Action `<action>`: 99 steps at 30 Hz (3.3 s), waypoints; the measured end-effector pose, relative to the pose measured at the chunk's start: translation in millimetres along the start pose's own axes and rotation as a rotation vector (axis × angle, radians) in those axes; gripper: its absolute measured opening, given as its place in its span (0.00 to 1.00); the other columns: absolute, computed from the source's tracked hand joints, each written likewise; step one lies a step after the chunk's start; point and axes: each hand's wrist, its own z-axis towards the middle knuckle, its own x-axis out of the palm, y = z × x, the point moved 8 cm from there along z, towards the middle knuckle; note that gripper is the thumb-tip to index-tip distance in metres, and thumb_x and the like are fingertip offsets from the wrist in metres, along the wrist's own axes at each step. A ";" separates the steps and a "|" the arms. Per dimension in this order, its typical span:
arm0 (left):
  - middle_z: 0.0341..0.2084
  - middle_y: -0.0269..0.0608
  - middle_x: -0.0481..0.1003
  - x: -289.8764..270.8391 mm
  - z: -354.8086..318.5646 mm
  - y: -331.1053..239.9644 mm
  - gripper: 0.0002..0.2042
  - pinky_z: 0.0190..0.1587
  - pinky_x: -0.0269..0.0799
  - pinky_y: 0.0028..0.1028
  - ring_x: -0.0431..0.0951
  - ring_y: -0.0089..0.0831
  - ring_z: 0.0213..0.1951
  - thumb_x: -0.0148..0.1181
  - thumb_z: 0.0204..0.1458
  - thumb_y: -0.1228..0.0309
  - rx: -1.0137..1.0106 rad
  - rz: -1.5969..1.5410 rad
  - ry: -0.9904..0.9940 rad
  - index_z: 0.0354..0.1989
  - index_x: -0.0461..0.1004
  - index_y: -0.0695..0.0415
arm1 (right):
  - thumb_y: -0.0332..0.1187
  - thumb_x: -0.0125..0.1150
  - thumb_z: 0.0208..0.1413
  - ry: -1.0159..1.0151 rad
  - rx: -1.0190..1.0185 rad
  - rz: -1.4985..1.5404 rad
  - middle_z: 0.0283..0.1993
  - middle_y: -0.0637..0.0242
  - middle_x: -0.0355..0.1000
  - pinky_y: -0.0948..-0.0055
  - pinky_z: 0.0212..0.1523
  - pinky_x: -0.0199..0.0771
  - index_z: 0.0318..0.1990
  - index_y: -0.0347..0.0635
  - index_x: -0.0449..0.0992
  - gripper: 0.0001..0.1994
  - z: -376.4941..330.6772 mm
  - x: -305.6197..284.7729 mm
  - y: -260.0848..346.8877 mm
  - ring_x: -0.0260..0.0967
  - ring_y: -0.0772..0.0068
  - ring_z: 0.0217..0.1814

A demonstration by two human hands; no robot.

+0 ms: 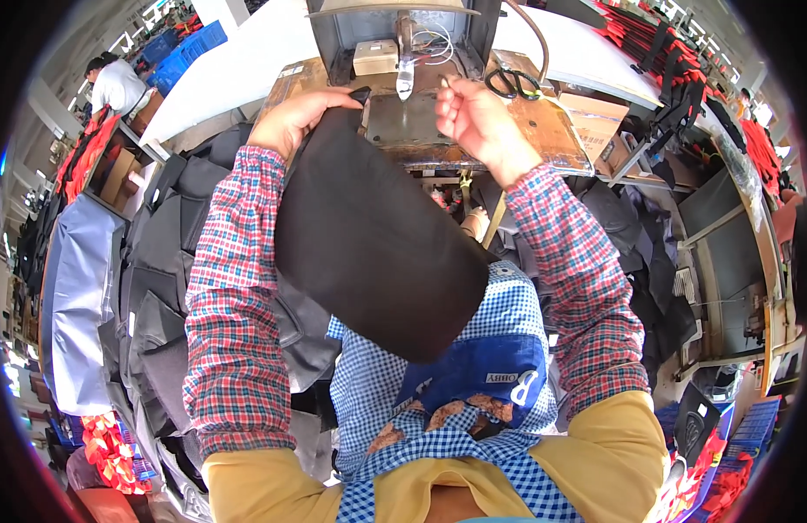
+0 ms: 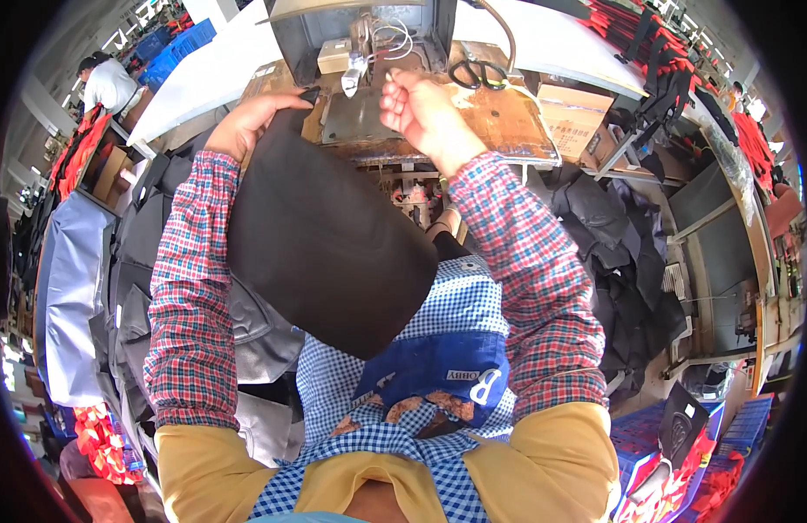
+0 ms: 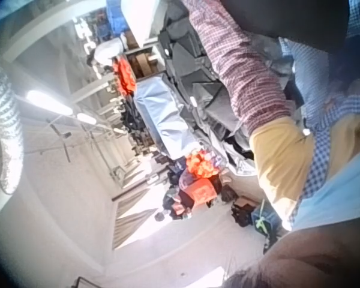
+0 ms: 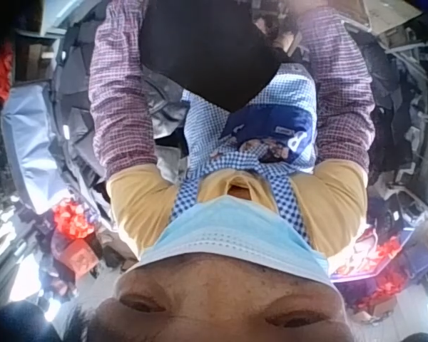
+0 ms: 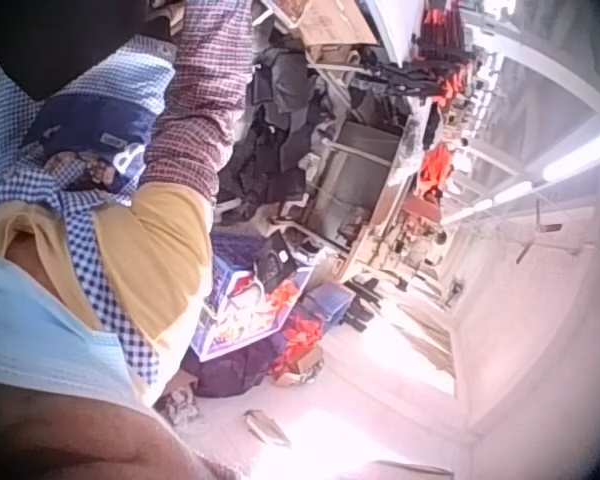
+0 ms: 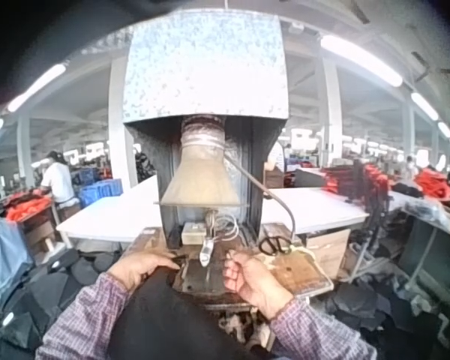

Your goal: Feeding fabric pieces into a machine for assembly in a factory setting.

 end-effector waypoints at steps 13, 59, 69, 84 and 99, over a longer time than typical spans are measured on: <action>0.35 0.31 0.78 56.0 -104.9 -2.2 0.14 0.42 0.69 0.19 0.75 0.18 0.38 0.62 0.52 0.69 0.234 0.075 0.227 0.46 0.78 0.60 | 0.47 0.66 0.53 0.216 -0.176 -1.362 0.51 0.46 0.72 0.62 0.54 0.71 0.56 0.30 0.68 0.31 -142.9 60.7 -11.4 0.72 0.50 0.53; 0.15 0.33 0.76 93.0 -314.0 66.6 0.18 0.32 0.69 0.25 0.76 0.21 0.23 0.50 0.63 0.59 0.578 0.500 0.552 0.34 0.77 0.63 | 0.34 0.62 0.55 -0.152 -0.492 -0.996 0.46 0.53 0.74 0.67 0.51 0.66 0.50 0.28 0.74 0.19 -328.9 107.3 156.1 0.70 0.62 0.47; 0.13 0.31 0.68 168.9 -372.3 23.5 0.20 0.23 0.67 0.25 0.68 0.22 0.15 0.40 0.66 0.58 0.392 0.348 0.874 0.39 0.77 0.59 | 0.34 0.56 0.61 -0.338 -0.447 -1.280 0.57 0.49 0.68 0.64 0.58 0.65 0.58 0.29 0.67 0.21 -351.2 51.0 165.2 0.67 0.58 0.56; 0.20 0.35 0.75 233.4 -283.2 62.1 0.14 0.26 0.68 0.28 0.74 0.26 0.20 0.54 0.57 0.60 0.380 0.537 0.781 0.35 0.81 0.57 | 0.25 0.65 0.46 0.513 -0.022 -1.928 0.51 0.45 0.69 0.54 0.61 0.61 0.54 0.34 0.68 0.25 -347.7 70.1 -9.4 0.64 0.39 0.57; 0.40 0.45 0.77 169.6 -268.4 57.4 0.10 0.46 0.71 0.31 0.77 0.38 0.43 0.52 0.57 0.74 0.818 0.435 0.569 0.46 0.72 0.58 | 0.34 0.66 0.48 0.345 -0.303 -2.017 0.33 0.51 0.75 0.60 0.37 0.70 0.39 0.33 0.77 0.14 -292.8 54.6 46.5 0.73 0.47 0.36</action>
